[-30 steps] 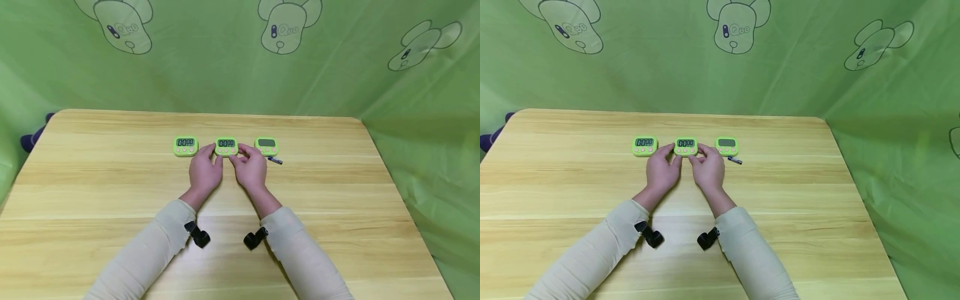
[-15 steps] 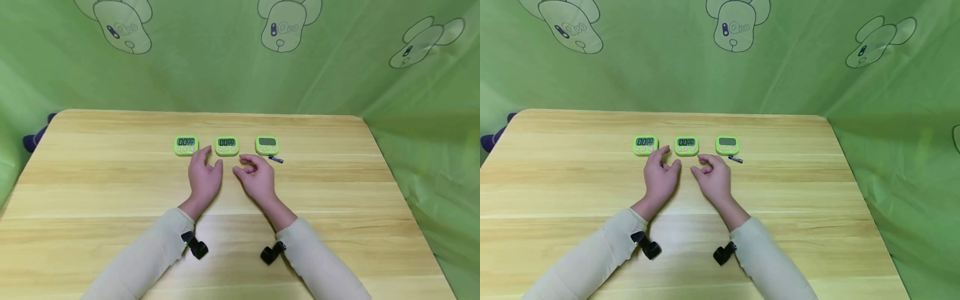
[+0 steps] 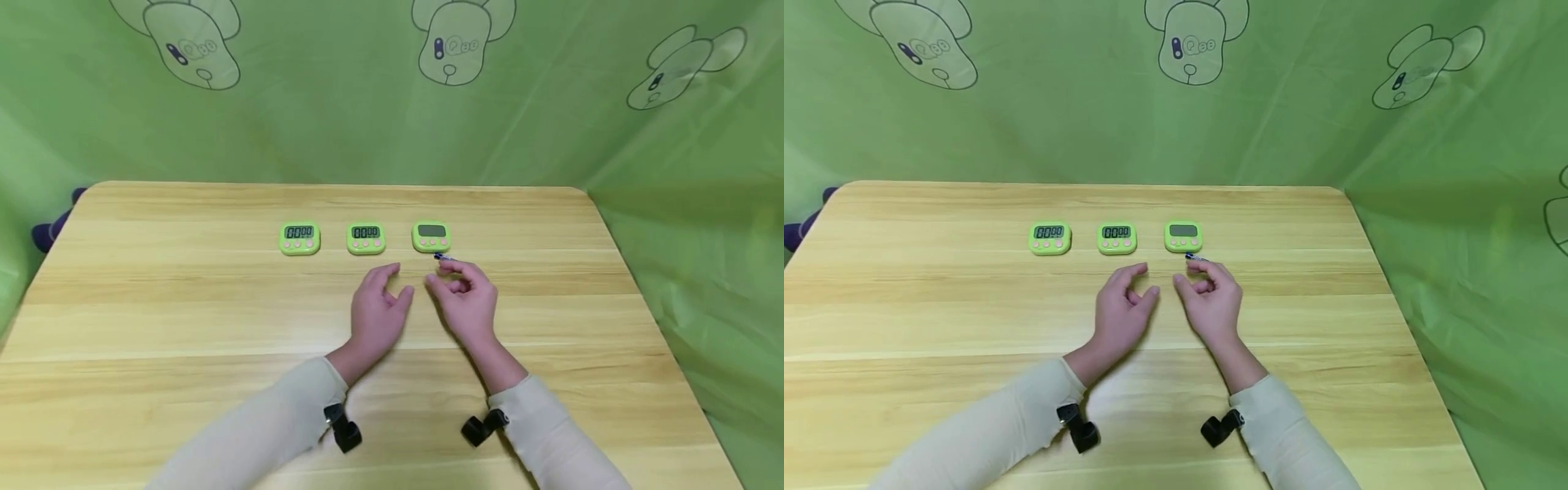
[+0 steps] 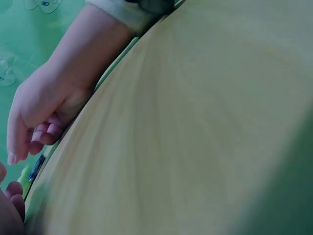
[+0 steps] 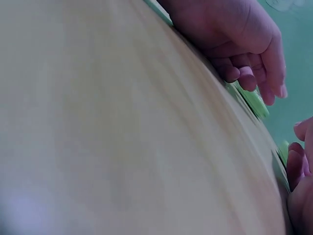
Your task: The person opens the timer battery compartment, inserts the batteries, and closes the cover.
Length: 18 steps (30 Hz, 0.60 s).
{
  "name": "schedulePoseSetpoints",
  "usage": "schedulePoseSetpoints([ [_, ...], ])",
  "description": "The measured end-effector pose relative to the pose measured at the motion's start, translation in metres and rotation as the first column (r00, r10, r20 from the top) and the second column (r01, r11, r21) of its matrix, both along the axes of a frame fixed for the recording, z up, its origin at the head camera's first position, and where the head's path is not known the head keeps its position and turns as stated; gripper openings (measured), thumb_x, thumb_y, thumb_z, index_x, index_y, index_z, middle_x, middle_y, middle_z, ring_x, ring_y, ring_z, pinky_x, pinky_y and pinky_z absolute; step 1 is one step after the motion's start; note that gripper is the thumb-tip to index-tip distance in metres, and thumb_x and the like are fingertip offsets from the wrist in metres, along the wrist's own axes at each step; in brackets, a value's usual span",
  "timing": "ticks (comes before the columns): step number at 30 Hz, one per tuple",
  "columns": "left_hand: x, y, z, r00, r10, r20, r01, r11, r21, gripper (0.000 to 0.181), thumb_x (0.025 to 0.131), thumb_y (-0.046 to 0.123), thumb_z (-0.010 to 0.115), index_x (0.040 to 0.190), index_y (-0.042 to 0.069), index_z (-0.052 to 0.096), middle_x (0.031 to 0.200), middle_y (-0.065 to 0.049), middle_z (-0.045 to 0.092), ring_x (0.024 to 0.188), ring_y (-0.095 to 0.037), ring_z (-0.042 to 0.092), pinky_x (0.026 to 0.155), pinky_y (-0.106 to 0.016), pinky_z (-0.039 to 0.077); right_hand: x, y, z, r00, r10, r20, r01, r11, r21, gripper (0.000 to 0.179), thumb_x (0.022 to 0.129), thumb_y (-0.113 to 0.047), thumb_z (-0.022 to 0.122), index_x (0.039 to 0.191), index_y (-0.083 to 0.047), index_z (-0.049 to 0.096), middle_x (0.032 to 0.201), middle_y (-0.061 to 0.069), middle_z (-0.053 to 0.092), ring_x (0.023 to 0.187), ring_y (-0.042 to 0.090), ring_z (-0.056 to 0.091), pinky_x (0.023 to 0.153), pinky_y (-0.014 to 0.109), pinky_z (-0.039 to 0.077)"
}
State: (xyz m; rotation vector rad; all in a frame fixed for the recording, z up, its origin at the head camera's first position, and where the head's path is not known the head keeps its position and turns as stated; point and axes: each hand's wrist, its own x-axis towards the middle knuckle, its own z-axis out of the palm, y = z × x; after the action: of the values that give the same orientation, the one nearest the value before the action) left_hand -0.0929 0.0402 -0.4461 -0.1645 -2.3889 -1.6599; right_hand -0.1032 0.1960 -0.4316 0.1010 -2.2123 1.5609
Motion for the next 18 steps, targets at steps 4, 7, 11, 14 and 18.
schedulePoseSetpoints([
  [4, -0.012, 0.017, 0.0, 0.999, -0.022, -0.027, 0.022, 1.0, -0.005, 0.044, 0.091, 0.015, 0.074, 0.13, -0.002, 0.061, 0.126, -0.008, 0.061, 0.064, -0.006, 0.056, 0.06, -0.021, 0.053, -0.017, 0.02, -0.013, 0.998, -0.058, -0.016, 0.058, 0.998, 0.003, 0.027, 0.079, 0.004, 0.082, 0.104, 0.008, 0.072, 0.097, 0.023, 0.069, 0.054, 0.01, 0.053, 0.046, 0.01, 0.043],
  [7, -0.025, 0.027, -0.001, 0.999, -0.016, -0.032, 0.014, 0.999, -0.043, 0.047, 0.094, 0.018, 0.072, 0.133, -0.002, 0.058, 0.132, -0.009, 0.057, 0.066, -0.004, 0.056, 0.064, -0.018, 0.053, -0.029, 0.029, -0.018, 0.995, -0.095, 0.008, 0.094, 0.995, 0.024, 0.03, 0.081, -0.004, 0.084, 0.107, 0.003, 0.073, 0.1, 0.018, 0.07, 0.053, 0.009, 0.052, 0.045, 0.012, 0.043],
  [11, -0.043, 0.037, -0.003, 0.999, -0.003, -0.033, 0.0, 0.994, -0.109, 0.048, 0.096, 0.019, 0.069, 0.136, -0.003, 0.055, 0.136, -0.012, 0.053, 0.073, -0.009, 0.059, 0.081, -0.02, 0.054, -0.04, 0.034, -0.018, 0.988, -0.131, 0.082, 0.124, 0.989, 0.079, 0.034, 0.081, -0.012, 0.085, 0.111, 0.0, 0.073, 0.104, 0.014, 0.071, 0.054, 0.008, 0.053, 0.047, 0.014, 0.046],
  [14, -0.054, 0.041, -0.002, 0.999, 0.004, -0.046, -0.01, 0.991, -0.137, 0.048, 0.096, 0.016, 0.069, 0.135, -0.006, 0.054, 0.135, -0.016, 0.053, 0.094, -0.018, 0.063, 0.099, -0.025, 0.048, -0.049, 0.035, -0.015, 0.979, -0.156, 0.128, 0.137, 0.98, 0.141, 0.038, 0.08, -0.017, 0.086, 0.113, -0.002, 0.074, 0.107, 0.01, 0.071, 0.053, 0.009, 0.054, 0.047, 0.016, 0.046],
  [18, -0.065, 0.044, -0.001, 1.0, 0.009, -0.028, -0.014, 0.986, -0.164, 0.048, 0.094, 0.013, 0.071, 0.134, -0.008, 0.054, 0.131, -0.017, 0.055, 0.12, -0.027, 0.056, 0.109, -0.028, 0.041, -0.059, 0.036, -0.012, 0.968, -0.179, 0.177, 0.141, 0.968, 0.208, 0.037, 0.081, -0.023, 0.086, 0.112, -0.007, 0.076, 0.107, 0.005, 0.073, 0.063, 0.013, 0.059, 0.051, 0.017, 0.045],
])
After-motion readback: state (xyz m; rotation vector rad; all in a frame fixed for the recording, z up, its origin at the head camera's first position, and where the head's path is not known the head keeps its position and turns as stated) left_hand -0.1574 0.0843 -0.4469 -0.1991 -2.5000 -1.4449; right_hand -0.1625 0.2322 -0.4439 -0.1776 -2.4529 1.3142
